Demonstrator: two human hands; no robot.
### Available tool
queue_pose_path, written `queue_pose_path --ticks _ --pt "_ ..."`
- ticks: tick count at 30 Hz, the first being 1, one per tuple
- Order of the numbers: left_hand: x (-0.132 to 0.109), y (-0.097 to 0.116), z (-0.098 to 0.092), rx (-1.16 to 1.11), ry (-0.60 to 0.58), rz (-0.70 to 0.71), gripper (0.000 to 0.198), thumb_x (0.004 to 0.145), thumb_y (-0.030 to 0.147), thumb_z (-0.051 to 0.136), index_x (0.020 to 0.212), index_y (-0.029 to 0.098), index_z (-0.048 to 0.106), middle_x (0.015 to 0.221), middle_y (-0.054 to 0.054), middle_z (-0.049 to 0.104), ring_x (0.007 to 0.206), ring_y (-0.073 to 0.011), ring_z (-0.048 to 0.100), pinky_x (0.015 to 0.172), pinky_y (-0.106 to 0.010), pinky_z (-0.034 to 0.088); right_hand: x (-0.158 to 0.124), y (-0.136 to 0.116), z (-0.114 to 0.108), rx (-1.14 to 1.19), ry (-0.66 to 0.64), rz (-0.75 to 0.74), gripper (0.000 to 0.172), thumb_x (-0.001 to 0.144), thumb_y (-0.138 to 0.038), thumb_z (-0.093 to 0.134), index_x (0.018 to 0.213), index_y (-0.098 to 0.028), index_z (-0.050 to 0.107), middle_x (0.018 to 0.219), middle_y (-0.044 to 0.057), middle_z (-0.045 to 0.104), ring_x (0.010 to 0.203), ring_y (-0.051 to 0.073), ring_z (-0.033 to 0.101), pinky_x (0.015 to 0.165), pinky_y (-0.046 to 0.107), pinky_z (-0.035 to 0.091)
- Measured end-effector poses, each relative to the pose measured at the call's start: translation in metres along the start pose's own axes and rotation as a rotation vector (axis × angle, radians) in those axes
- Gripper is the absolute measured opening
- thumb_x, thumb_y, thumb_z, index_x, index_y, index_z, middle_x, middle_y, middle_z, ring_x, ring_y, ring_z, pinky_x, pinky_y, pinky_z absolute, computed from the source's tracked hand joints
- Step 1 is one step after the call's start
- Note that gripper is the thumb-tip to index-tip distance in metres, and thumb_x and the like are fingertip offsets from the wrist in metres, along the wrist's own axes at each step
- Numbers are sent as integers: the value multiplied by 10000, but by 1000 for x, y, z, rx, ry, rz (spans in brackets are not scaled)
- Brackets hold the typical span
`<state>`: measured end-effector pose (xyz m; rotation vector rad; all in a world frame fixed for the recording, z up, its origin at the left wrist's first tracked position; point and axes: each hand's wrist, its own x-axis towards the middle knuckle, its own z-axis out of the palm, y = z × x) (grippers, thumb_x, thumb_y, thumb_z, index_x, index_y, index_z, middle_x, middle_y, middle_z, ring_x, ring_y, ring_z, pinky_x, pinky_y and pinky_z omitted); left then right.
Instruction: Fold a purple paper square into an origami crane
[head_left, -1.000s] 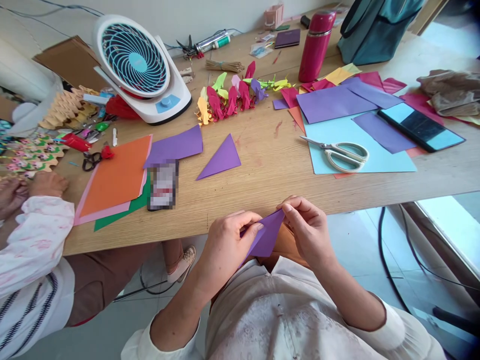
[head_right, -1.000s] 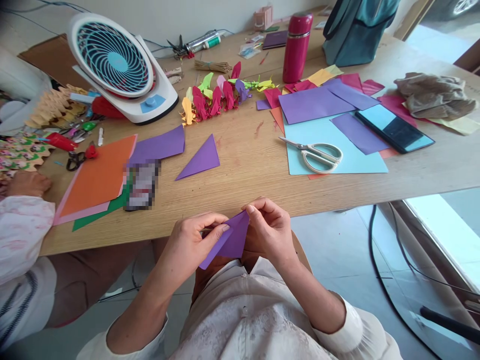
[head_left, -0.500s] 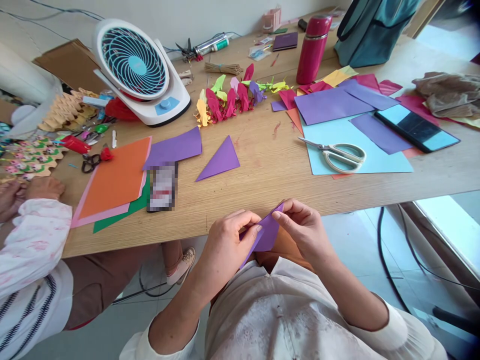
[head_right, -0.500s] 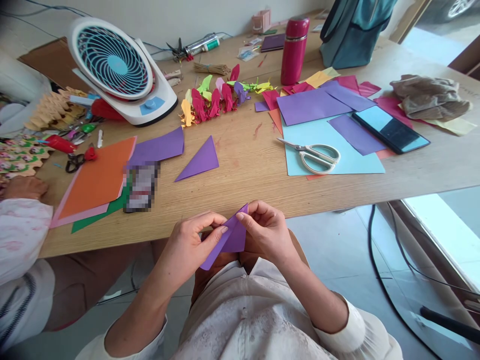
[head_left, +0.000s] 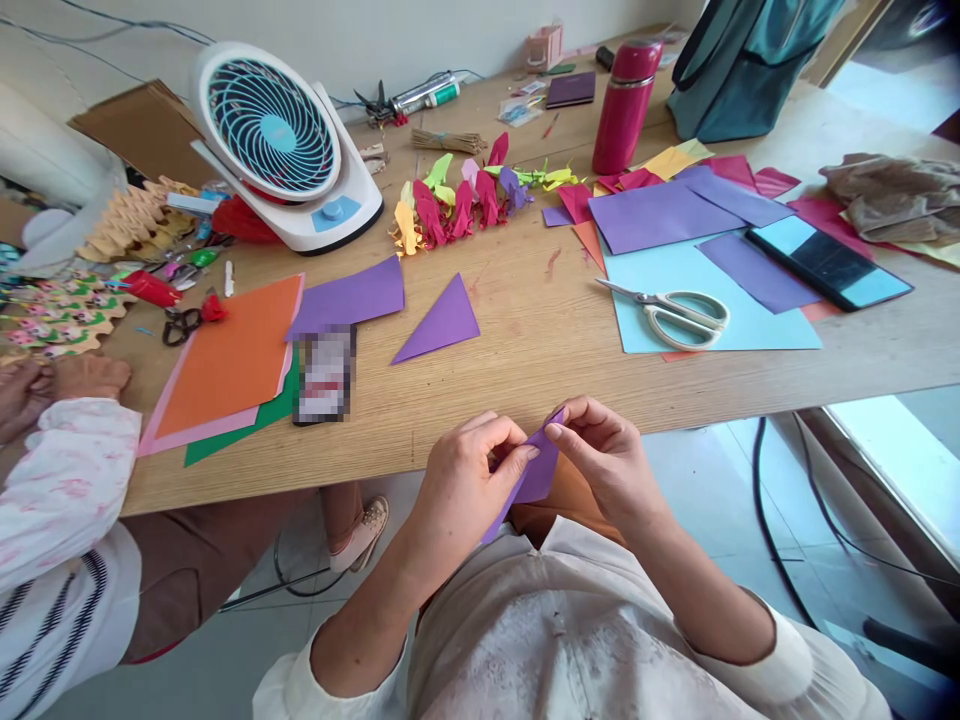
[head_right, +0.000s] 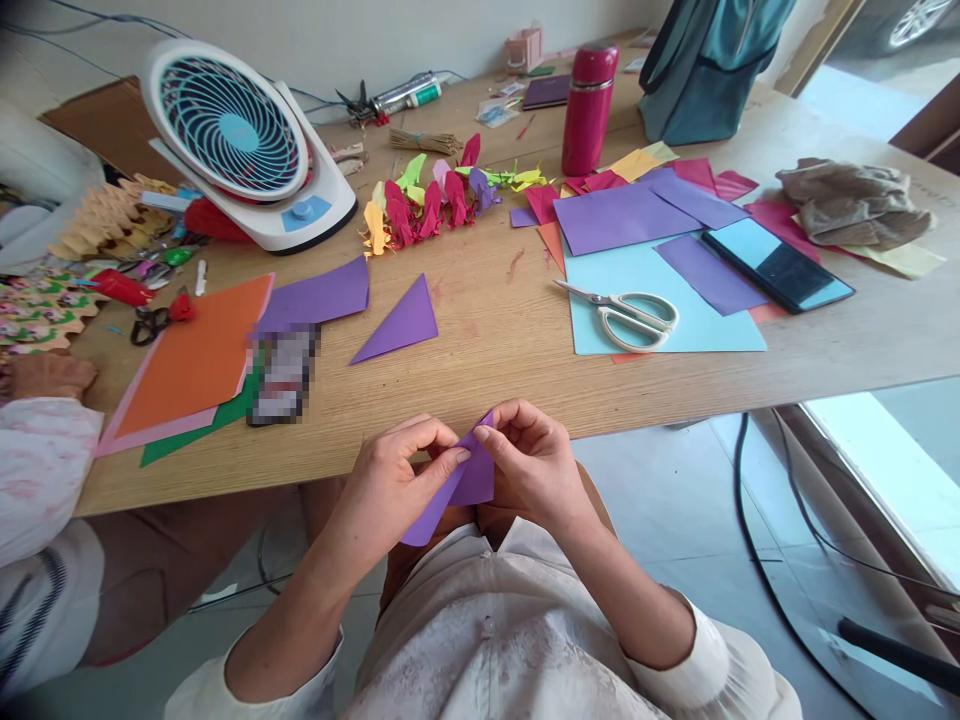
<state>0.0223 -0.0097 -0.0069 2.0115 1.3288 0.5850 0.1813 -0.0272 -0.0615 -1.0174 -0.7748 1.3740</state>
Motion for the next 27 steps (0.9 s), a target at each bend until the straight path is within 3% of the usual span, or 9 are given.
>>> queue_pose_path --ticks 15,20,24,27 --pt "0 0 -2 48 -51 28 198 879 147 605 698 195 541 714 34 571 683 -121 526 640 -238 374 -2 -4 0 -10 22 10 348 765 -462 799 658 -198 601 615 -30 526 540 88 398 501 235 356" --pt "2 -2 -4 24 -69 34 188 874 141 611 704 197 554 722 34 596 680 -120 544 645 -239 385 0 -5 2 24 77 54 334 695 -464 847 718 -202 641 632 -27 564 530 89 432 495 236 381" --pt "6 -4 -6 -9 -87 5 159 868 157 638 722 196 587 756 30 632 718 -127 582 669 -243 405 0 -2 2 47 120 28 313 730 -446 832 705 -204 635 638 -30 568 555 88 461 529 228 408" --pt "8 -4 -8 8 -88 -9 156 858 161 652 716 193 598 763 29 627 730 -130 579 674 -247 404 0 -2 1 33 74 17 287 715 -440 848 762 -211 682 703 -15 604 608 101 502 563 233 435"
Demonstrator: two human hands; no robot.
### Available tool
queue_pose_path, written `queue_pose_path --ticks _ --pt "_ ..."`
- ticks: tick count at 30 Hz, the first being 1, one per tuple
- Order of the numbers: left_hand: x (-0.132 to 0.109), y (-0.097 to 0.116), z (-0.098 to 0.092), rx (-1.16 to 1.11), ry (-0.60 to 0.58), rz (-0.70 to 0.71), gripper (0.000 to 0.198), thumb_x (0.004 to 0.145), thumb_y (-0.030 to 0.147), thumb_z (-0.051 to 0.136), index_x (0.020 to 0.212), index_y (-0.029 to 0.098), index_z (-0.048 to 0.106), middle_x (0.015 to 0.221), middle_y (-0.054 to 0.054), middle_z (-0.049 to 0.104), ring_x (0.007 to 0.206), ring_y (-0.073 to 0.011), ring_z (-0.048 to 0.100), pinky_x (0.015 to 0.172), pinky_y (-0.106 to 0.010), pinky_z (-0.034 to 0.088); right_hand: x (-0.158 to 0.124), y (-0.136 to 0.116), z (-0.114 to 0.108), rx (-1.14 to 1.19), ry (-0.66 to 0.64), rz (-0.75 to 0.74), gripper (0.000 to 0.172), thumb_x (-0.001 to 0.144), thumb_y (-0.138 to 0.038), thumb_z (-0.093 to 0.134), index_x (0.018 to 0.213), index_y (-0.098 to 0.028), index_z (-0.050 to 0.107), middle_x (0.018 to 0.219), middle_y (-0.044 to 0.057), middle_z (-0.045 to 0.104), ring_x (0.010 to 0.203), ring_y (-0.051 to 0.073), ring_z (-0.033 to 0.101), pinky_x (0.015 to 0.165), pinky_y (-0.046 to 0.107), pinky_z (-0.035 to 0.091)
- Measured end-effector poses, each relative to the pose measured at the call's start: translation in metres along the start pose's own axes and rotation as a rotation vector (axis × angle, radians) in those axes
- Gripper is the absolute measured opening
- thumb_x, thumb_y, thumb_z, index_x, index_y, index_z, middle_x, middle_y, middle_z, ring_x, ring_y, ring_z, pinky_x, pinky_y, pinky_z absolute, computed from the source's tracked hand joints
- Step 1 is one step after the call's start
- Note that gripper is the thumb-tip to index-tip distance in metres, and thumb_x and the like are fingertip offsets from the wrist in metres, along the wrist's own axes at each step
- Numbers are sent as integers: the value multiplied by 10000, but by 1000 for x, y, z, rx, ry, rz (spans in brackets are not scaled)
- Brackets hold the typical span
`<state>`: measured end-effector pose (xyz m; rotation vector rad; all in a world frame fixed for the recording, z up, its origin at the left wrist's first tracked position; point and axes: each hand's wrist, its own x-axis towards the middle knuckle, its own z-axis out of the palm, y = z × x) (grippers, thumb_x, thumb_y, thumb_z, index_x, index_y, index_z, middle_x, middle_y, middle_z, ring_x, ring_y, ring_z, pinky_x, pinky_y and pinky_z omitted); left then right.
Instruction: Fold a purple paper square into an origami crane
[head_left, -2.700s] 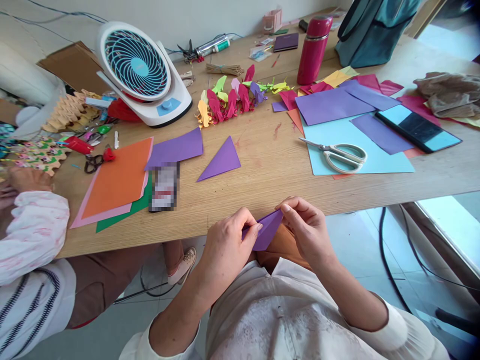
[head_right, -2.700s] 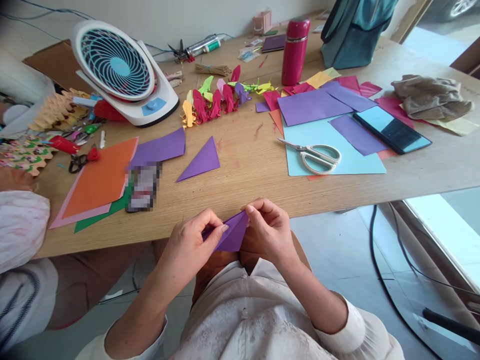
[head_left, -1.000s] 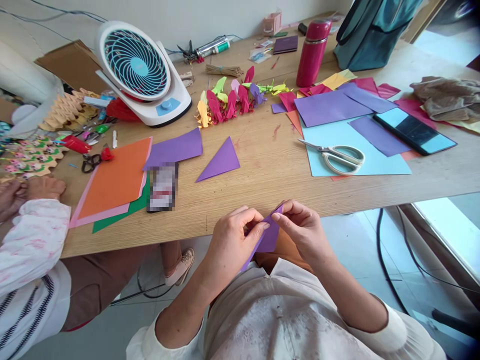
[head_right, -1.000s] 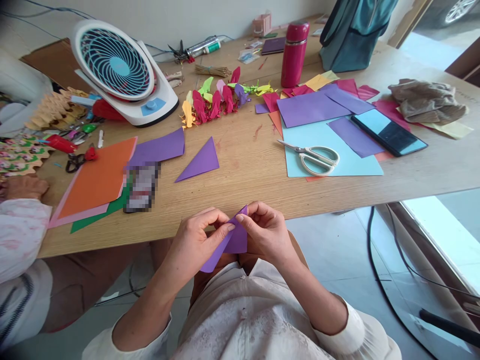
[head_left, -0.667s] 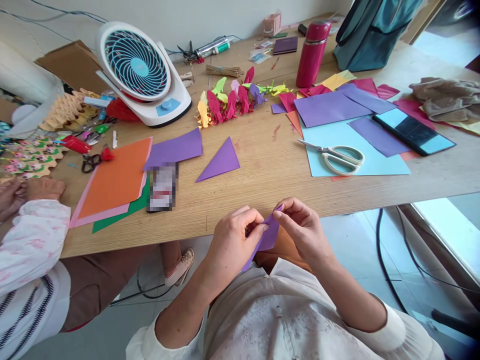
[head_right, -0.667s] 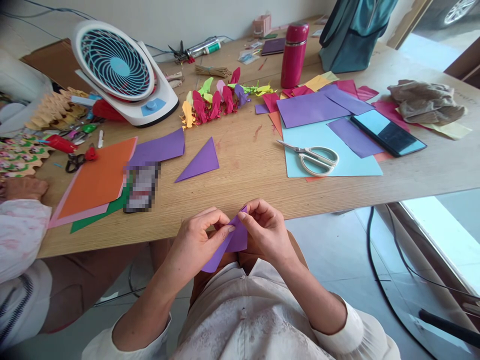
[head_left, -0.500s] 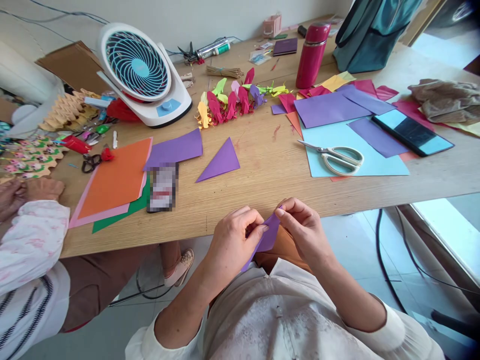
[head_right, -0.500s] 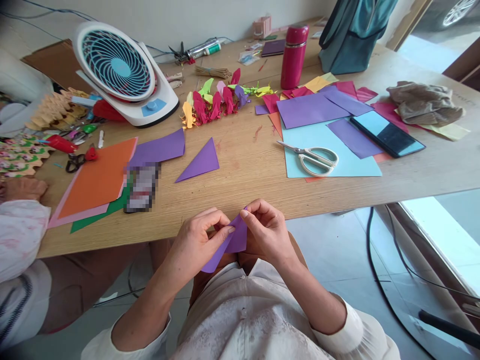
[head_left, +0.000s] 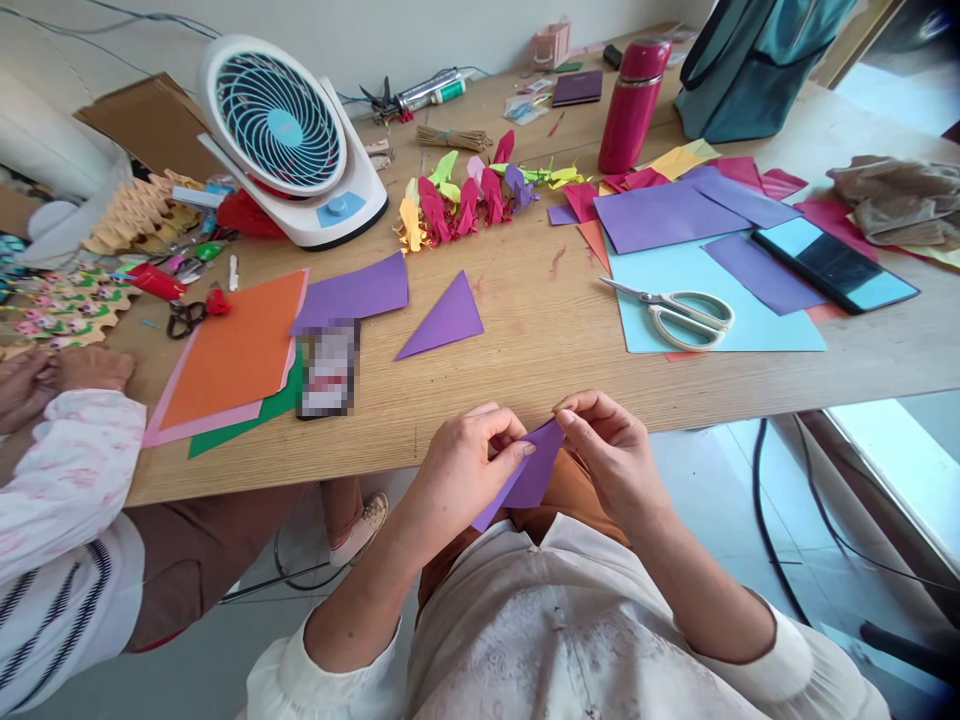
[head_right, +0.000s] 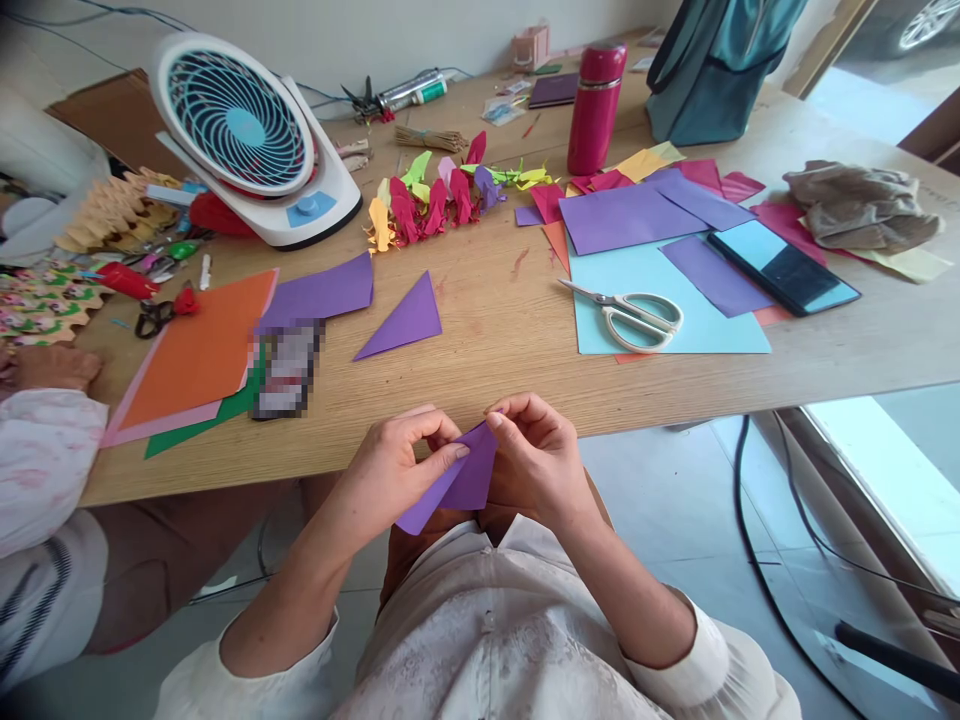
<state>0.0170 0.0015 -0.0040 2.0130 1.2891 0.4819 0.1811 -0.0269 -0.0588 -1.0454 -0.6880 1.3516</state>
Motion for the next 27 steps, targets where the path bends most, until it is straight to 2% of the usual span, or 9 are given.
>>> queue_pose_path --ticks 3,5,9,12,15,19,27 --pt "2 2 -4 30 -9 2 159 857 161 652 709 195 605 759 30 616 709 -127 561 656 -249 393 0 -1 -1 -75 -104 -25 277 720 -435 846 719 -203 695 697 -1 609 650 121 512 585 247 439" --pt "2 3 -6 42 -22 3 148 857 172 659 718 199 615 771 32 626 709 -125 564 654 -248 394 1 0 -2 -88 -116 -26 287 746 -427 829 668 -197 676 671 -2 596 647 122 495 590 251 426" --pt "-1 2 -10 -10 -19 -7 73 855 157 663 827 219 637 822 50 679 779 -121 621 712 -237 426 1 5 -7 7 -62 7 241 777 -377 819 695 -200 677 691 -13 595 654 108 478 601 238 408" --pt "-6 0 -12 -49 24 -37 97 847 149 671 879 223 617 829 60 684 793 -115 644 736 -227 446 1 7 -8 55 -30 2 212 783 -342 823 714 -200 682 709 -16 588 677 102 480 613 224 409" --pt "-10 -2 -14 -49 62 -56 115 839 159 686 880 219 598 843 57 679 797 -116 644 752 -228 454 1 7 -7 84 13 -14 234 775 -355 828 705 -196 672 714 -20 580 669 99 489 622 232 426" --pt "-14 -6 -15 -63 57 -48 34 884 210 657 870 215 626 868 43 690 813 -124 637 765 -240 453 1 6 -6 103 69 -25 248 747 -368 846 701 -196 673 721 -23 600 678 100 515 649 239 448" --pt "-14 -8 -18 -25 74 -36 83 884 196 664 803 203 648 838 44 669 784 -113 596 725 -247 416 1 8 -7 121 129 -26 219 721 -354 856 719 -212 690 734 -19 636 676 104 541 633 228 467"
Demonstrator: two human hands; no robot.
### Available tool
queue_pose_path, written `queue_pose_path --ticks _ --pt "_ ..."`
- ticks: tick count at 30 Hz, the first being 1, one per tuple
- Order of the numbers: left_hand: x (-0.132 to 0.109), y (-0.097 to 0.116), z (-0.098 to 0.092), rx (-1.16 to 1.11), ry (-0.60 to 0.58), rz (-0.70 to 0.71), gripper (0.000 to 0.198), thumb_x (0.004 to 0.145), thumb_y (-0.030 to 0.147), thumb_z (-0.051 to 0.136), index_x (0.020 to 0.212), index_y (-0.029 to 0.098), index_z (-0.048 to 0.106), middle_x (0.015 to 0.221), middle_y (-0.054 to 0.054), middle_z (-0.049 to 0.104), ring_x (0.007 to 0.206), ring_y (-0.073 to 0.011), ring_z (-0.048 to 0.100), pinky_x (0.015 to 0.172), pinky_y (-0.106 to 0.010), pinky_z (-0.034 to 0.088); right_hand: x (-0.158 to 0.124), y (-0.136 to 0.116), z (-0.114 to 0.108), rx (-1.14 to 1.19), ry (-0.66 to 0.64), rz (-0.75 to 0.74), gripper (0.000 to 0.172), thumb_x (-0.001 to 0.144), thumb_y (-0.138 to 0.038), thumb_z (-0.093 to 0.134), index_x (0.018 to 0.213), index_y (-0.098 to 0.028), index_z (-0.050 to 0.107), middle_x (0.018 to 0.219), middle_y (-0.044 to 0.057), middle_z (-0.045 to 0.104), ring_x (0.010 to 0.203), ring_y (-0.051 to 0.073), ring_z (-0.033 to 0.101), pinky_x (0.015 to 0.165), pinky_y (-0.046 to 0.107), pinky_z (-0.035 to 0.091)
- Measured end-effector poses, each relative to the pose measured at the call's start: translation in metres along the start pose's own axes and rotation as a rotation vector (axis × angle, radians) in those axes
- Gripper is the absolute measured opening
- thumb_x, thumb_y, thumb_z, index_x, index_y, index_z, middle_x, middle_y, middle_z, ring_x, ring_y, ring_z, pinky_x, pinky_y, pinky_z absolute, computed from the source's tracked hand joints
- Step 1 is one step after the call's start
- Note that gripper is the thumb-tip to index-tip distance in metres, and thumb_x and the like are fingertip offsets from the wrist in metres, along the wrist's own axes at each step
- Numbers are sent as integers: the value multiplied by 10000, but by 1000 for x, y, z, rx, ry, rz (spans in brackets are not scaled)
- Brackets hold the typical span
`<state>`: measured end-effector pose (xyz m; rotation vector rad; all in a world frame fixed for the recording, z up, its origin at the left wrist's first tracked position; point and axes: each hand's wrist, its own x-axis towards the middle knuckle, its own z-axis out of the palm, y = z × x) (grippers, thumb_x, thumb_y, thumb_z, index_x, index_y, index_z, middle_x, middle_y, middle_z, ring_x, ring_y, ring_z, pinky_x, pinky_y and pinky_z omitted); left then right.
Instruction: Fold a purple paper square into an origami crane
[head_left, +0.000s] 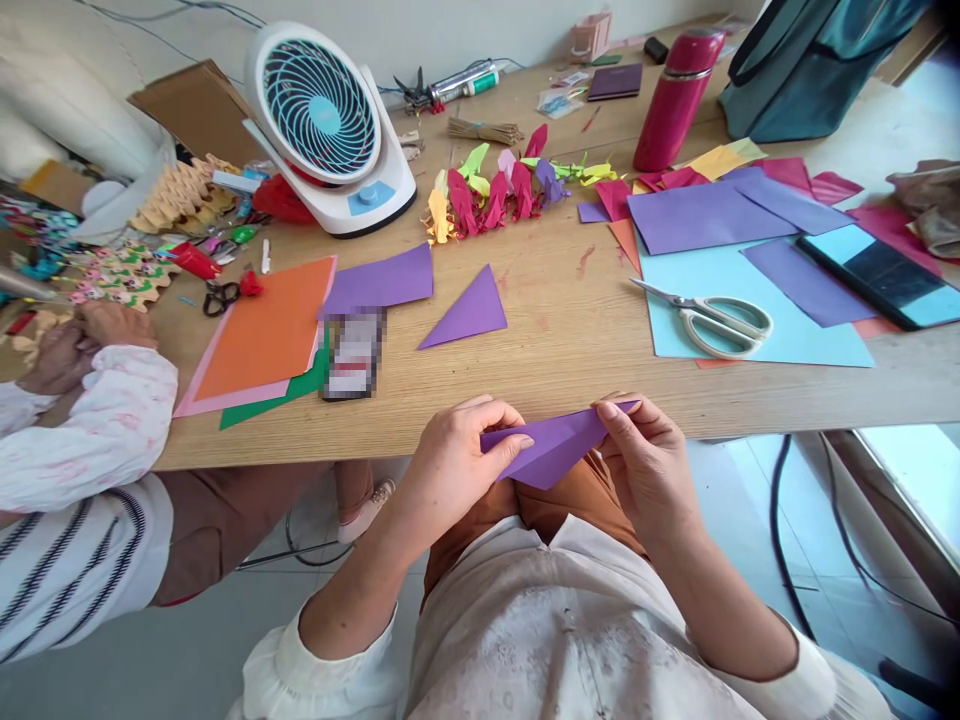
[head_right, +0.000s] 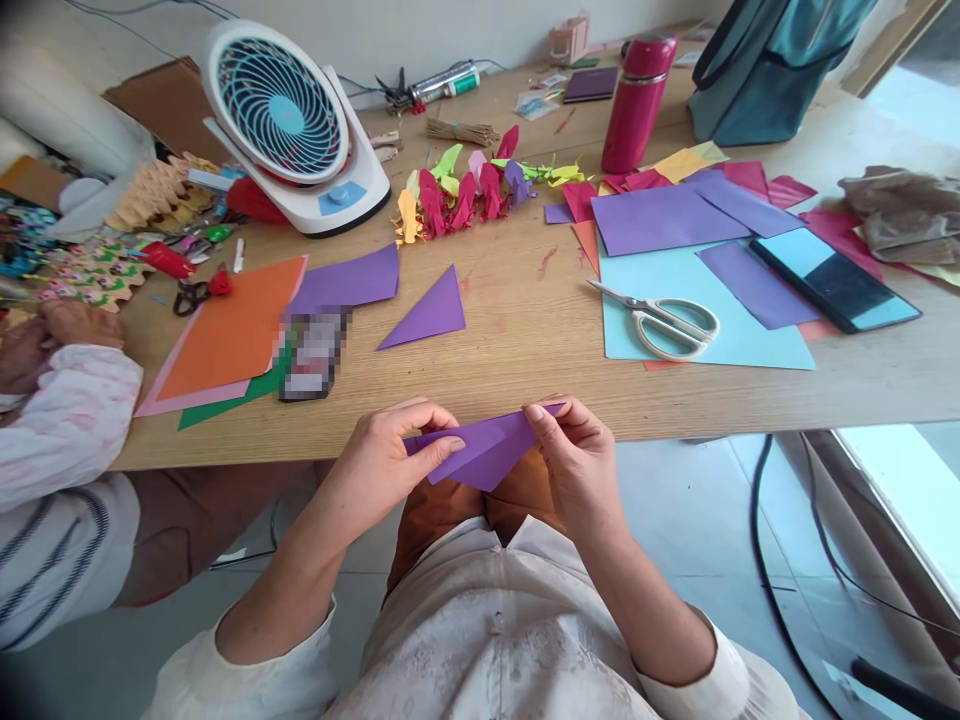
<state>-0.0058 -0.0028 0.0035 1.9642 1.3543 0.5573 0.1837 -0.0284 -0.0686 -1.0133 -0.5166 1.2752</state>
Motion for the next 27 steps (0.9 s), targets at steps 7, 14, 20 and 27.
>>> queue_pose_path --ticks 7,14,20,27 --pt "2 3 -3 49 -7 21 104 868 174 676 771 193 643 837 35 679 785 -122 600 732 -247 407 0 0 -2 -6 17 -26 227 748 -354 838 708 -209 667 741 -18 626 681 107 548 623 224 476" --pt "9 7 -7 110 -27 24 104 875 189 671 772 198 664 802 39 686 748 -122 600 699 -248 393 0 1 -5 -19 18 -10 235 764 -370 821 720 -206 659 740 -18 621 684 106 556 643 231 496" --pt "31 1 -15 159 -128 89 90 874 192 663 789 200 689 820 35 710 735 -122 608 686 -249 387 4 -14 -15 -377 -59 -176 183 817 -379 767 829 -227 666 753 -11 628 667 132 560 603 263 474" --pt "87 -5 -15 277 -297 177 106 871 205 639 776 191 683 836 -1 728 780 -164 624 721 -272 404 25 -32 -25 -1189 -82 -607 54 888 -233 629 941 -231 629 820 -4 679 767 173 604 728 321 436"
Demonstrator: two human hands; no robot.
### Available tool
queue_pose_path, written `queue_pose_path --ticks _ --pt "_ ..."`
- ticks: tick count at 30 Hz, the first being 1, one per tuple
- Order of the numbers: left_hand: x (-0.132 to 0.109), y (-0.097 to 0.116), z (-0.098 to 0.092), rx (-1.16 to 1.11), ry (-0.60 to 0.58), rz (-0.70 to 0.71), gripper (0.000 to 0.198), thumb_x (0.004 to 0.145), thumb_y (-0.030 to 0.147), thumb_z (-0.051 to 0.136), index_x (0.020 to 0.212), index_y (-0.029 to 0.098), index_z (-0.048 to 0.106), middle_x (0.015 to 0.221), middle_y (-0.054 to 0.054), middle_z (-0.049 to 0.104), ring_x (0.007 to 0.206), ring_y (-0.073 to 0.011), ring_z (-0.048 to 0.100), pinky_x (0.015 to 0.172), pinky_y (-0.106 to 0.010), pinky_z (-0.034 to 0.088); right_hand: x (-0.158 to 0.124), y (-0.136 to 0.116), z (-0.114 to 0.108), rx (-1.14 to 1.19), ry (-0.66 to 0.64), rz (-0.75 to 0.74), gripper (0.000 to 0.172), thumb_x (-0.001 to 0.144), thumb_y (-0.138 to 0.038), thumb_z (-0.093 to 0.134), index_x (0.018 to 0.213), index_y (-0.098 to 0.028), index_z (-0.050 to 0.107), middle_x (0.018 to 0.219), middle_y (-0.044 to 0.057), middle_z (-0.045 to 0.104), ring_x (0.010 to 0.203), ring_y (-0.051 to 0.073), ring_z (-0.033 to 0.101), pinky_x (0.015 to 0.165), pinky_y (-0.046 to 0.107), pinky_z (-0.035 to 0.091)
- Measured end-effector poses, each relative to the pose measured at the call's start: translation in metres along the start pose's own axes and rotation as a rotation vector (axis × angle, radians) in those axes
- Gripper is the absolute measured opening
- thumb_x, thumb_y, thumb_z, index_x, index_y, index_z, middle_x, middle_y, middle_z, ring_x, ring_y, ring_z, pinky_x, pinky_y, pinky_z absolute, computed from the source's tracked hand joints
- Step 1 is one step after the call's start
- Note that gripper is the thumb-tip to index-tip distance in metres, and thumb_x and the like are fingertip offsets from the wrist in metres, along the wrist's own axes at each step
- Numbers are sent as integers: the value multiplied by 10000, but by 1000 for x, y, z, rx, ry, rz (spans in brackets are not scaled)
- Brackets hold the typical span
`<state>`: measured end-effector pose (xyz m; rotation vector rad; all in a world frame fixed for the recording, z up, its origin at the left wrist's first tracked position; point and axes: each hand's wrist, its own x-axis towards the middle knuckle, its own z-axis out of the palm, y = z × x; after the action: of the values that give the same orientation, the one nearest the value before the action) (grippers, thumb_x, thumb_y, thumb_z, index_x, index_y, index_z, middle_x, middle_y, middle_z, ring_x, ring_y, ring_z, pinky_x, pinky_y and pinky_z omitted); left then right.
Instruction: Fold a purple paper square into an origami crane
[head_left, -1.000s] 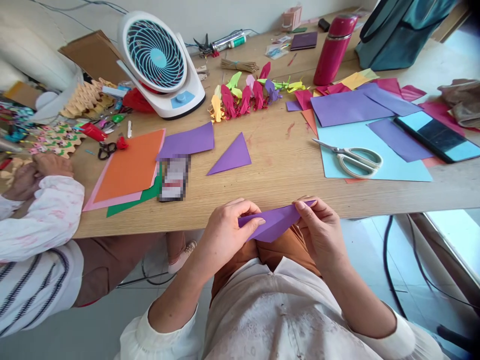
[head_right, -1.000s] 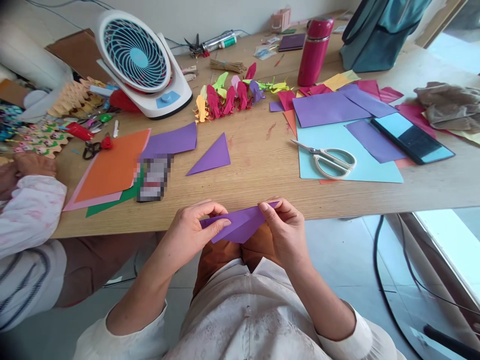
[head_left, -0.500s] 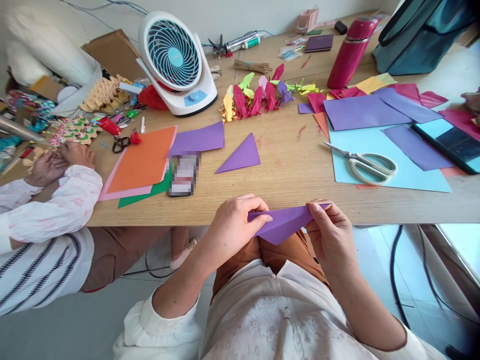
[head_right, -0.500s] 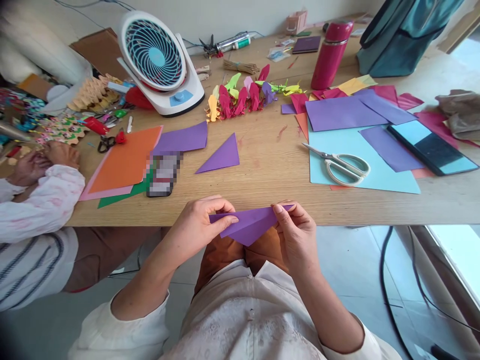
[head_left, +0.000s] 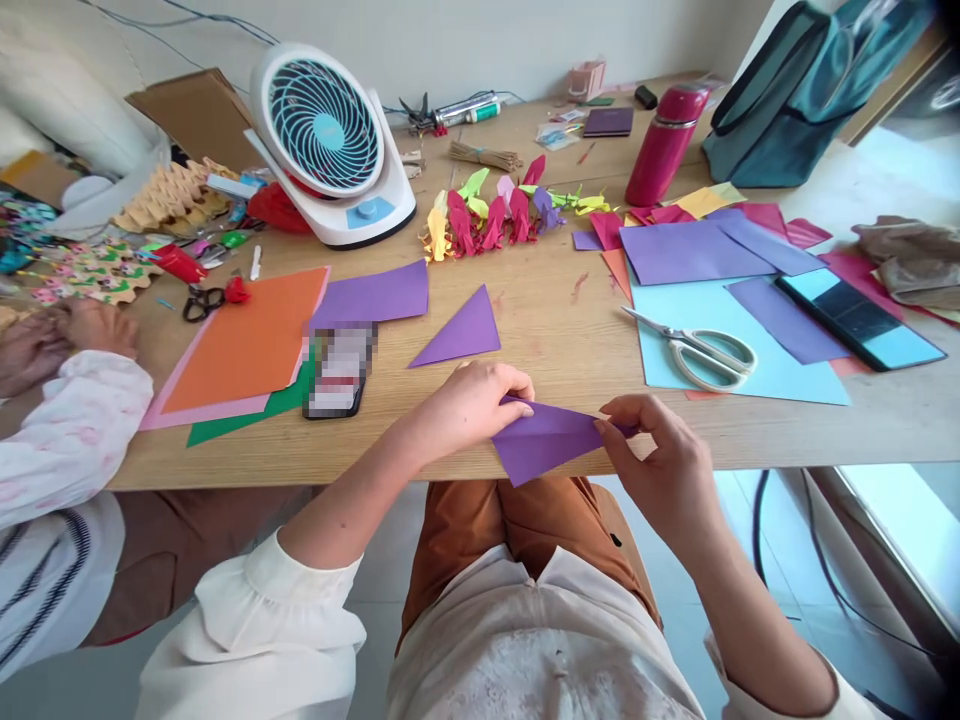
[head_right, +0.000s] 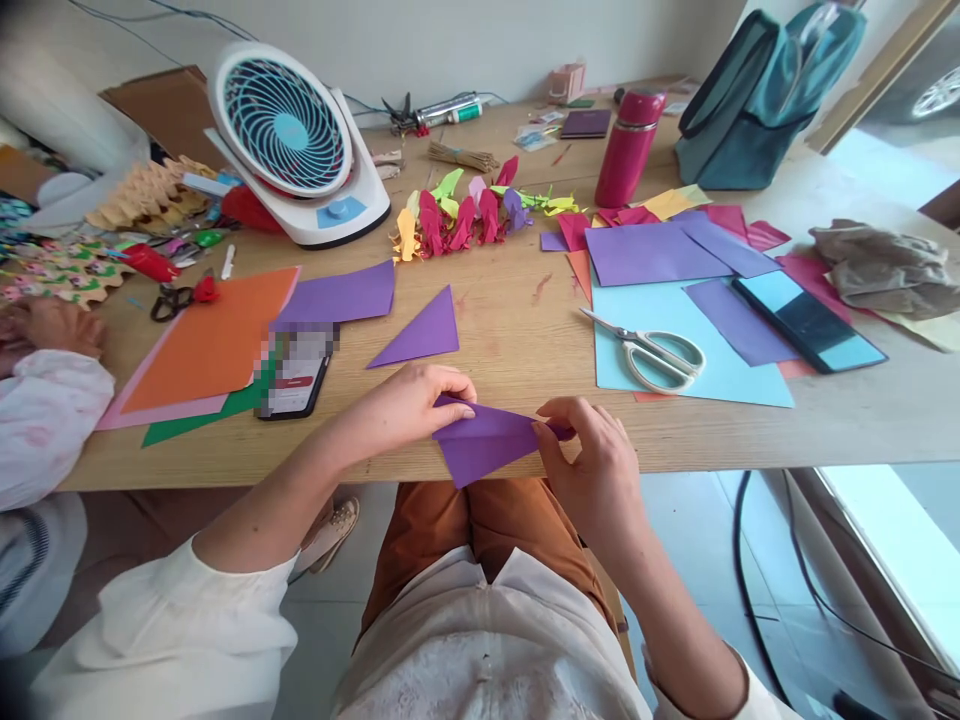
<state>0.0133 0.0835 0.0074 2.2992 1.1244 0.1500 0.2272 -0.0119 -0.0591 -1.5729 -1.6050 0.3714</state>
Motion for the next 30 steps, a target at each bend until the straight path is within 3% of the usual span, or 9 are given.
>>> queue_pose_path --ticks 5,11,17,23,26,28,30 --pt "33 -9 6 95 -58 30 106 888 220 623 800 189 674 875 -9 737 820 -181 636 859 -343 382 12 18 9 -270 -62 -88 47 933 -235 573 923 -228 618 839 9 697 814 208 600 776 353 395" --pt "42 -18 20 208 -46 54 80 907 196 627 833 173 646 904 -22 713 931 -206 628 884 -368 338 13 24 12 -364 -49 -135 75 951 -229 577 933 -221 650 879 53 628 829 217 562 752 350 412" --pt "37 -17 26 293 107 141 85 912 143 626 980 195 627 1061 -52 646 1003 -217 565 891 -364 349 12 22 10 -292 -97 -292 191 968 -95 515 1010 -202 667 908 68 626 800 193 548 726 345 423" --pt "22 -14 36 353 88 277 246 996 91 436 918 163 658 930 -52 647 849 -180 571 805 -325 437 6 24 2 -300 -201 -369 286 947 -23 509 1182 -134 629 996 113 651 827 205 554 716 352 422" --pt "3 -8 45 447 135 275 309 965 26 415 1120 128 663 1097 -99 675 968 -216 595 873 -354 472 3 24 -2 -316 -246 -380 300 960 -74 527 1247 -109 603 1018 129 653 852 220 554 724 364 424" --pt "-9 0 51 522 153 256 397 969 92 485 1355 138 565 1286 -118 635 1058 -248 585 931 -392 484 1 24 -4 -340 -270 -384 308 975 -113 517 1275 -119 591 1036 127 657 873 226 557 740 372 425" --pt "-16 9 56 576 141 209 469 984 232 540 1451 213 496 1425 -108 567 1099 -270 577 957 -439 491 0 24 -5 -365 -283 -392 316 984 -132 502 1288 -129 587 1050 121 663 879 226 558 750 377 423"
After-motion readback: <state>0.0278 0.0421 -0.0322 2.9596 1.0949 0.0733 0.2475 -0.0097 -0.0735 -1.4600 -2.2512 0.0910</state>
